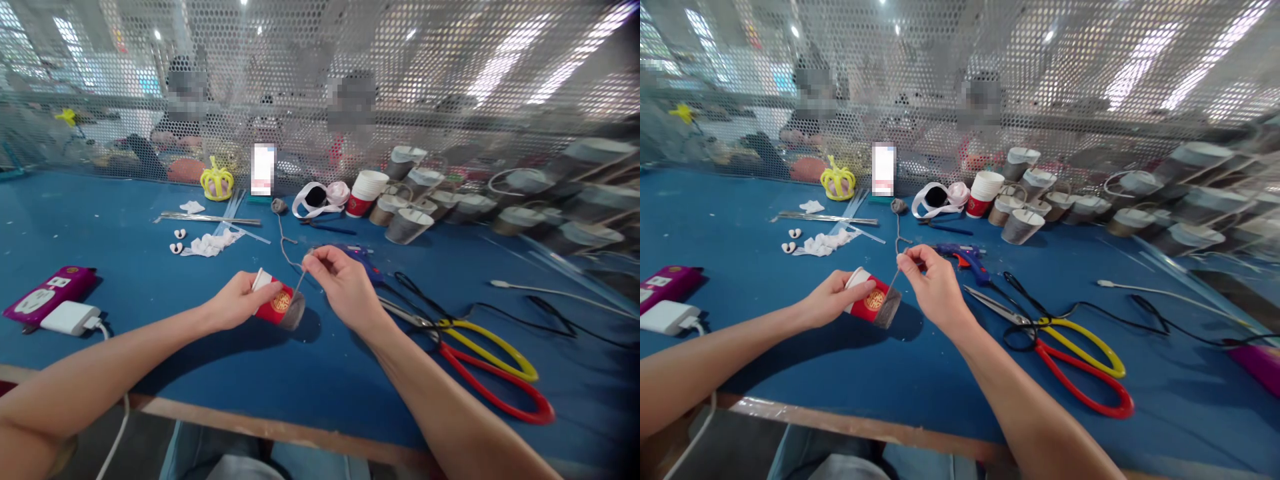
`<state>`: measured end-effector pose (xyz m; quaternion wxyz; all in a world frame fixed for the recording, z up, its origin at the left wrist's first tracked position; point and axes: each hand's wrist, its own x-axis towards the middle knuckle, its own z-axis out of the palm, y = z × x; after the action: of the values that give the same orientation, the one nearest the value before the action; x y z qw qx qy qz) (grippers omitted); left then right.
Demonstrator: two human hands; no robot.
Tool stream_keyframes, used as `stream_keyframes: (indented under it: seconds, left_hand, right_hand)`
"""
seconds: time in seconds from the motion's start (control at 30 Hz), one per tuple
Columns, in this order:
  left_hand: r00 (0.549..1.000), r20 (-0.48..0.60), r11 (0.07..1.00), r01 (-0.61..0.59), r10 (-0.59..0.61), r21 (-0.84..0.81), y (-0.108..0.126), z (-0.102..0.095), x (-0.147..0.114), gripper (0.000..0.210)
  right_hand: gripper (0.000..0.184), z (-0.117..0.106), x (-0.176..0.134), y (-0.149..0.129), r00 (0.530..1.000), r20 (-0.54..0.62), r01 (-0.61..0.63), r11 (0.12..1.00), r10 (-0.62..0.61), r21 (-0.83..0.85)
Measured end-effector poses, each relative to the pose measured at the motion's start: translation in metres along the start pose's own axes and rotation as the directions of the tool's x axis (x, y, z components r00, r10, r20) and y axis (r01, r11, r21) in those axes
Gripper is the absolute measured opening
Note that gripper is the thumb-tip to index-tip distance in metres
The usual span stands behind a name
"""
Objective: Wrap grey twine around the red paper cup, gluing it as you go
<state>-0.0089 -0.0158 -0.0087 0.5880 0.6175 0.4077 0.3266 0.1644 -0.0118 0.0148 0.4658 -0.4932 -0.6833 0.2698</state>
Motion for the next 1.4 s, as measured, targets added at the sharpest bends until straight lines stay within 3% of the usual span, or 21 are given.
stream_keyframes:
  seconds: [0.5,0.83,1.13,1.4]
  left_hand:
    - [0.986,0.06,0.977,-0.165,0.159,0.132,-0.003,-0.002,-0.008,0.036]
    - [0.941,0.063,0.89,-0.334,0.331,0.31,-0.001,-0.004,-0.011,0.037]
    - [0.905,0.081,0.848,-0.42,0.417,0.323,-0.001,-0.005,-0.012,0.036]
    - [0.797,0.131,0.736,-0.597,0.59,0.32,-0.001,-0.005,-0.011,0.031]
  right_hand:
    - [0.019,0.003,0.0,0.005,0.993,0.104,-0.06,0.998,0.063,-0.034]
    - [0.019,0.007,-0.003,0.007,0.98,0.176,-0.092,0.995,0.096,-0.031]
    - [0.02,0.008,-0.003,0.007,0.968,0.218,-0.128,0.992,0.121,0.018]
    - [0.021,0.01,-0.005,0.007,0.955,0.255,-0.169,0.984,0.152,0.048]
